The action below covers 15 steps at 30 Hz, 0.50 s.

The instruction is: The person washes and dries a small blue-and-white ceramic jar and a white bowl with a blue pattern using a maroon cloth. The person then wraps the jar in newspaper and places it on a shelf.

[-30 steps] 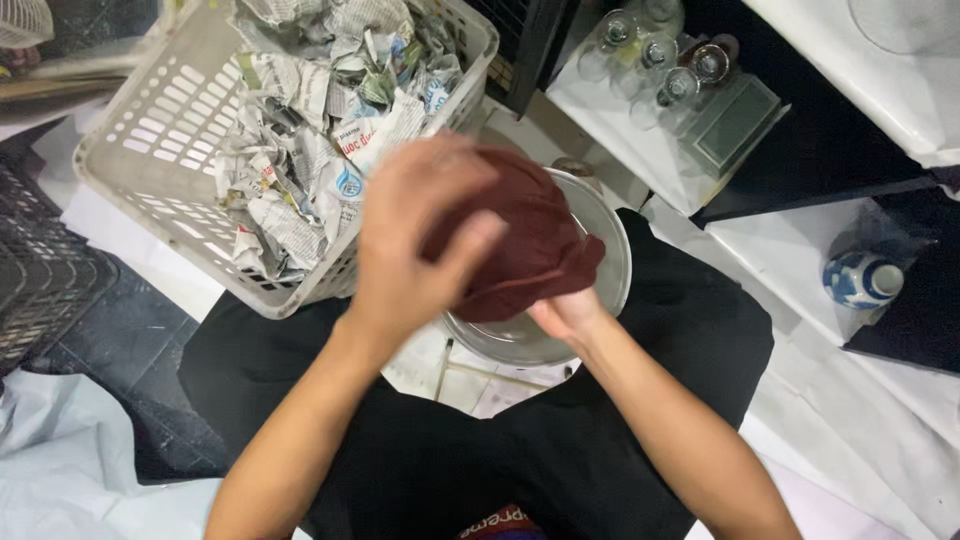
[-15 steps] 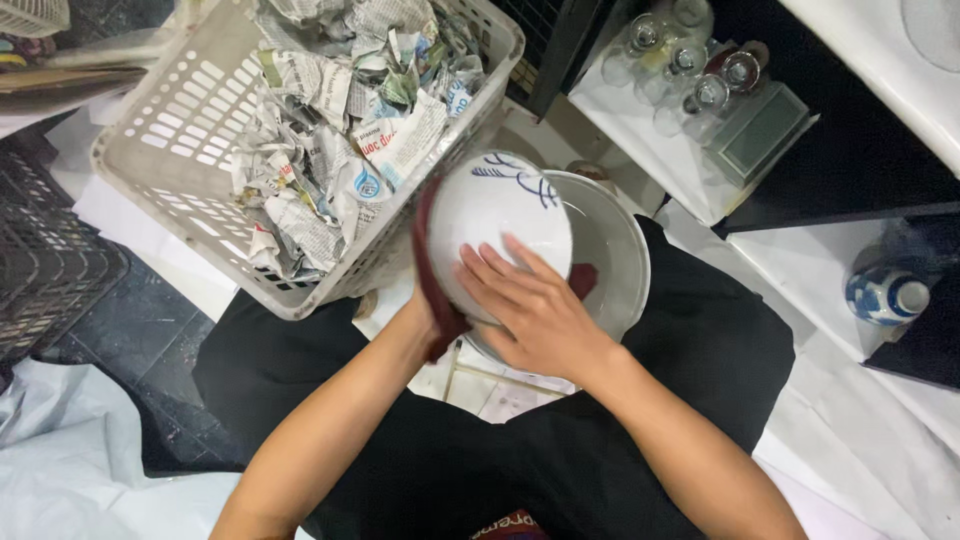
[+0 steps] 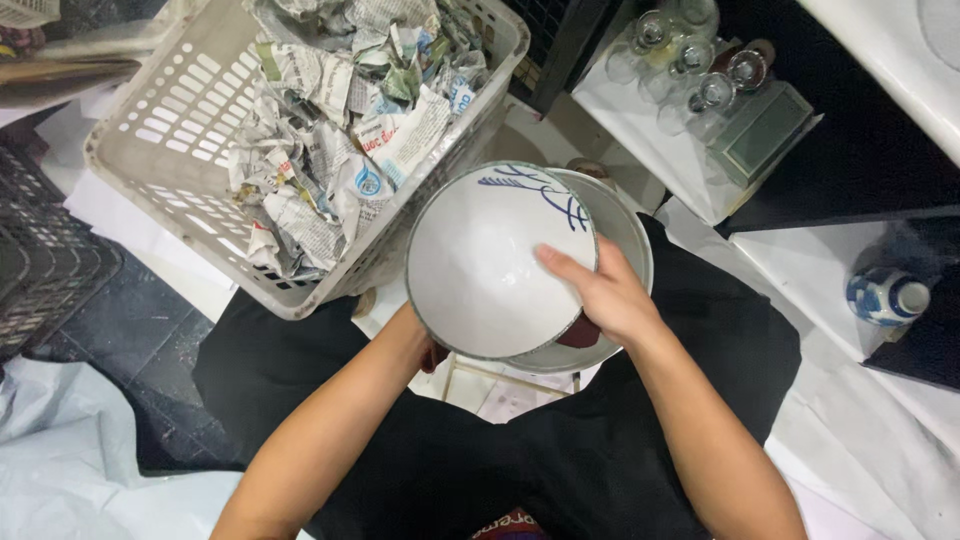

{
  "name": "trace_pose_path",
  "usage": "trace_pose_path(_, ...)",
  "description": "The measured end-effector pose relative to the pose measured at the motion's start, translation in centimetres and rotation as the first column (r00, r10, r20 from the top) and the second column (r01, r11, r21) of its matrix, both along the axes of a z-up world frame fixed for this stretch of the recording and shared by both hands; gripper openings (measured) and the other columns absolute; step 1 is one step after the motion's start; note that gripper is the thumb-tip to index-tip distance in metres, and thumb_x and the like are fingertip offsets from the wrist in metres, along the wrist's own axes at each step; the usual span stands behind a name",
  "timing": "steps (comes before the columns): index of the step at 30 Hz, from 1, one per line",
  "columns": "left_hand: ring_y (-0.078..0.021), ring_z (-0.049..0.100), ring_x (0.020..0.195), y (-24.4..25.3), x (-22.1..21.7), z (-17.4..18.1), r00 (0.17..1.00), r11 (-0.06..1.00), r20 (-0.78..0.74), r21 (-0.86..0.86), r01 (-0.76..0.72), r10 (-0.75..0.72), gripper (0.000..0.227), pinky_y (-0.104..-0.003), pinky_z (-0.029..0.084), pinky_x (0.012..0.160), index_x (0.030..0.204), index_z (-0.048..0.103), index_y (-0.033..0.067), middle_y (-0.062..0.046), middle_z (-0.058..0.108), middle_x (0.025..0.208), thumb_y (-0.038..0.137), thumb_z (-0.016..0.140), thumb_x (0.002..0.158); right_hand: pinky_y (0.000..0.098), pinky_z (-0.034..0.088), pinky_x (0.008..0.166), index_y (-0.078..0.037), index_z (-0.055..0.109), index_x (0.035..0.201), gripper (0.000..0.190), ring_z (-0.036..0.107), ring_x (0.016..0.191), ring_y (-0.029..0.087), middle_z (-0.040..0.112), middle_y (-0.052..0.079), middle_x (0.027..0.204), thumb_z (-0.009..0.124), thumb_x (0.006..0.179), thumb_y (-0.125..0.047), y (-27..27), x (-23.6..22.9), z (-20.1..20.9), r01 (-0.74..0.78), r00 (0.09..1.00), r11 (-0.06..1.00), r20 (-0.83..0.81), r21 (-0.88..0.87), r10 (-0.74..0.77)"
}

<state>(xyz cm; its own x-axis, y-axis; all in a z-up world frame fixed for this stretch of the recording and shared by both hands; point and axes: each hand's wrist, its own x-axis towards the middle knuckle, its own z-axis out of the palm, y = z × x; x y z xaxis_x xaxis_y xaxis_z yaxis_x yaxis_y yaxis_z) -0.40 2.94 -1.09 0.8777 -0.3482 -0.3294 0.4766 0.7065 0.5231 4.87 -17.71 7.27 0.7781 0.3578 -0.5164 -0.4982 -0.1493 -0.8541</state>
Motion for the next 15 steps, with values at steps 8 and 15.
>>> trace_pose_path(8,-0.0311,0.056,0.133,-0.8,0.5,2.2,0.924,0.793,0.338,0.504,-0.34,0.181,0.056,-0.045,0.044,0.115,0.145,0.051,0.003,-0.015,0.058,0.144,0.022,0.068,0.095,0.031,0.055,0.092,0.0,0.061,0.134,0.043,0.067,0.105,0.017,0.072,0.012,0.12,0.063,0.099,-0.025,0.0,0.2,-1.4,0.18,0.973,0.984,0.15,-0.019,-0.175)
trace_pose_path(15,-0.035,0.057,0.125,0.8,0.2,7.4,0.693,0.101,0.66,0.741,-0.664,-0.291,0.054,-0.048,0.045,0.11,0.135,0.058,0.002,-0.016,0.062,0.135,0.017,0.079,0.088,0.0298,0.052,0.095,0.002,0.062,0.132,0.039,0.068,0.105,0.016,0.074,0.012,0.118,0.061,0.104,-0.025,-0.1,0.6,-0.9,0.207,0.855,0.957,0.512,-0.201,-0.078)
